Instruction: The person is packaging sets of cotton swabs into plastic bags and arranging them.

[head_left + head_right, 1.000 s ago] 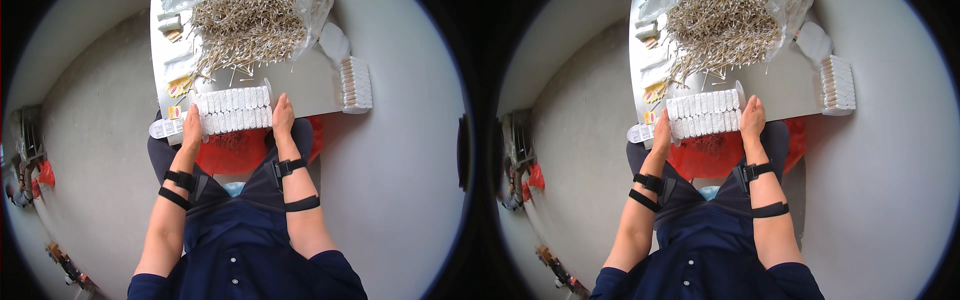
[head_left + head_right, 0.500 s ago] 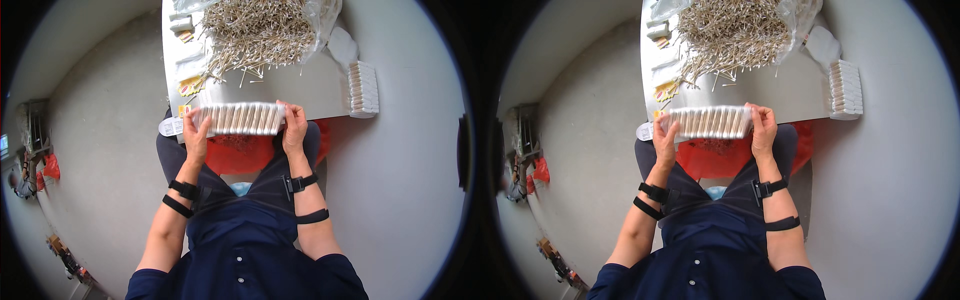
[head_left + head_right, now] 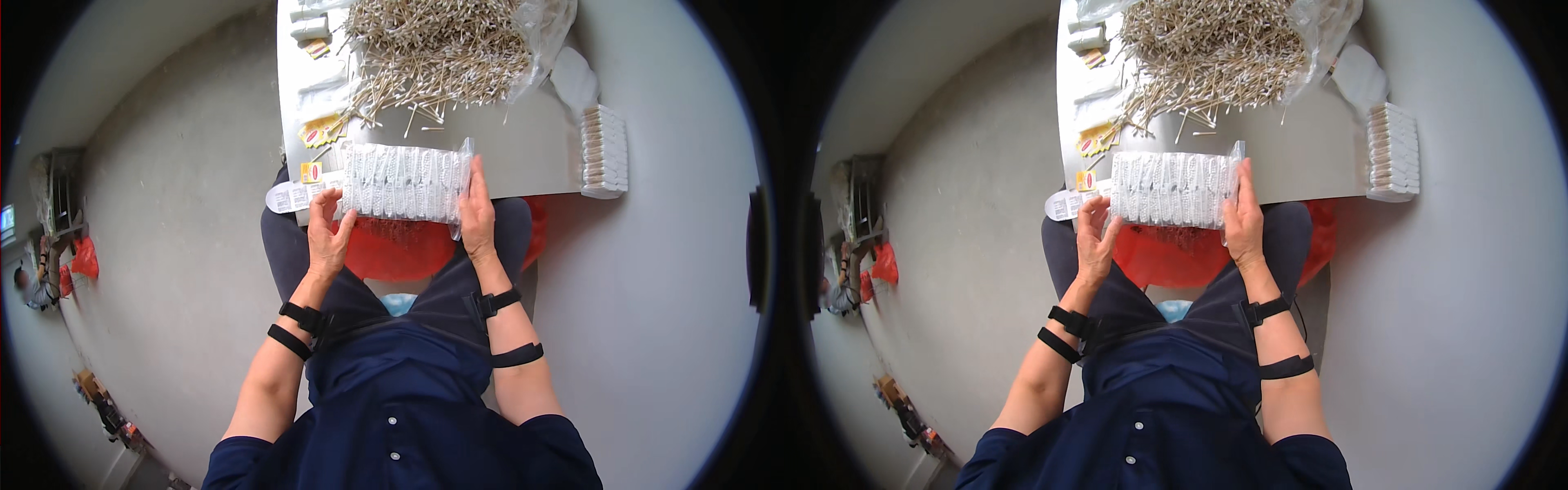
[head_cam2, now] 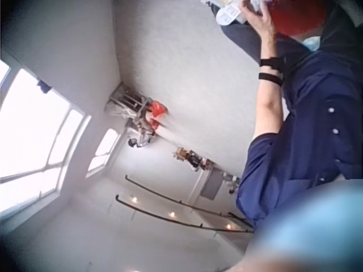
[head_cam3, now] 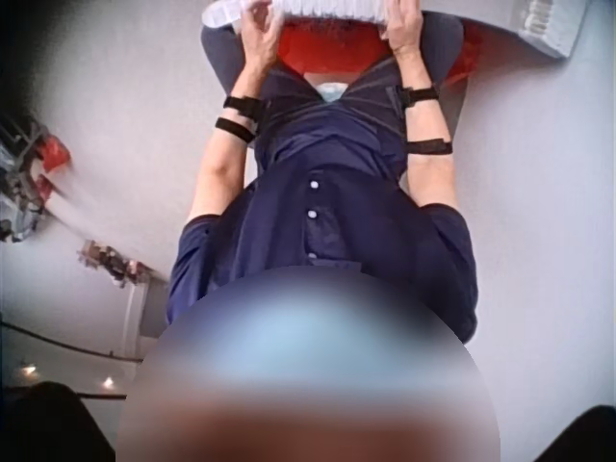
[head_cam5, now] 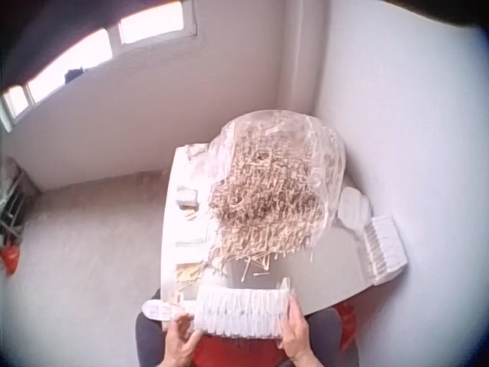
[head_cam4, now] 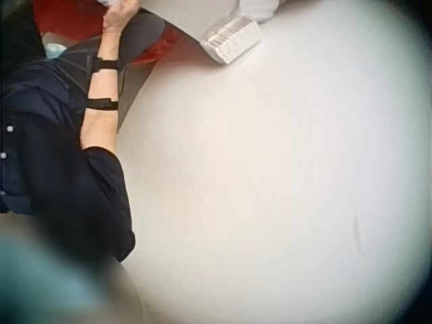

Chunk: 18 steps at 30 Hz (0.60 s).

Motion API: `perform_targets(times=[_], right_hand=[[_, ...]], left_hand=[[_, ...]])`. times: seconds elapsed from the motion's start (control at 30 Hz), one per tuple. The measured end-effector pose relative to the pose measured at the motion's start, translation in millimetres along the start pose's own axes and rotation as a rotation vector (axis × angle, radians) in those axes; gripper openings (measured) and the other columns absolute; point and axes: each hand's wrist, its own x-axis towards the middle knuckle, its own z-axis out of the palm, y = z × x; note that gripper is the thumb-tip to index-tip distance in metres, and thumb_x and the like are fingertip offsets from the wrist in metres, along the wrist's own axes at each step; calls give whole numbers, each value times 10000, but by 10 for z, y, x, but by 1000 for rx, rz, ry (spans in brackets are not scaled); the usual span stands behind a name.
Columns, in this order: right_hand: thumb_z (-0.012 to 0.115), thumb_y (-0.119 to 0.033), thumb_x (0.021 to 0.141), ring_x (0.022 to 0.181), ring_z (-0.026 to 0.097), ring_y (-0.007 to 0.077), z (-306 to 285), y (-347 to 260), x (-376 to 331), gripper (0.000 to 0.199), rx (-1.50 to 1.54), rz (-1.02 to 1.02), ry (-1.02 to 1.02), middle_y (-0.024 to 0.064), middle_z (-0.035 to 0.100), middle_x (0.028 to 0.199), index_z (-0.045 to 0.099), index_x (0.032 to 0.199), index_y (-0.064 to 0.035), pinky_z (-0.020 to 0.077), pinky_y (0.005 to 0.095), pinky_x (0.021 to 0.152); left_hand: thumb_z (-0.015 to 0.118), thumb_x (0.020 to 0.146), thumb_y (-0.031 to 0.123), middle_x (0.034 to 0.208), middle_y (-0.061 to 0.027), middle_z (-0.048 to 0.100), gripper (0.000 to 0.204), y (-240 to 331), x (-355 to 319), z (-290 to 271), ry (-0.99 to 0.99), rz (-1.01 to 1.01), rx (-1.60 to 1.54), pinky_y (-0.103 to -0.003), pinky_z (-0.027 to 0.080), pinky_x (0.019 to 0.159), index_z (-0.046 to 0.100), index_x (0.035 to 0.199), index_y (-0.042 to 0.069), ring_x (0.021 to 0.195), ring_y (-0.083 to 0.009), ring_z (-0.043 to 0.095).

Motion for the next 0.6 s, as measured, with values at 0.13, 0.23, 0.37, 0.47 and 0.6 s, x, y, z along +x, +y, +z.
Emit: perform_targets(times=[0.13, 0.23, 0.37, 0.47, 0.6], right_hand=[[364, -231, 1022, 1477, 202, 338, 39, 132, 57, 545, -191, 86, 50, 230, 237, 1574, 296, 1475, 64, 172, 390, 1199], [338, -351, 1063, 1478, 178, 360, 248, 187, 177, 608, -326, 79, 80, 247, 197, 1582, 214, 1506, 47, 151, 407, 1203], [368, -336, 1050, 1468, 184, 388, 451, 114, 122, 635, -631, 23, 116, 265, 203, 1571, 158, 1523, 32, 173, 428, 1195], [341, -334, 1061, 1464, 220, 369, 379, 112, 126, 606, -534, 54, 135, 256, 231, 1566, 178, 1522, 24, 210, 432, 1185], [339, -398, 1069, 1181, 576, 279, -121, 135, 15, 555, 100, 506, 315, 181, 556, 1328, 456, 1367, 56, 473, 373, 991]], left_hand=[[489, 1017, 225, 1456, -185, 411, 533, 206, 120, 46, 58, 12, 277, -373, 290, 1137, 303, 1470, 14, 1391, -285, 376], [396, 1048, 302, 1482, -199, 396, 543, 12, 331, 86, -15, -89, 243, -360, 277, 1140, 290, 1490, 3, 1390, -307, 370], [346, 1067, 343, 1486, -217, 402, 555, -7, 364, 123, -86, -192, 158, -354, 270, 1143, 301, 1492, -12, 1385, -329, 371], [405, 1048, 313, 1483, -231, 404, 543, 4, 385, 34, -54, -192, 230, -378, 256, 1154, 333, 1479, -9, 1389, -339, 366], [559, 967, 263, 1512, -214, 365, 573, 286, 338, 216, 96, 343, 820, -452, 183, 1187, 384, 1466, 41, 1428, -342, 312]])
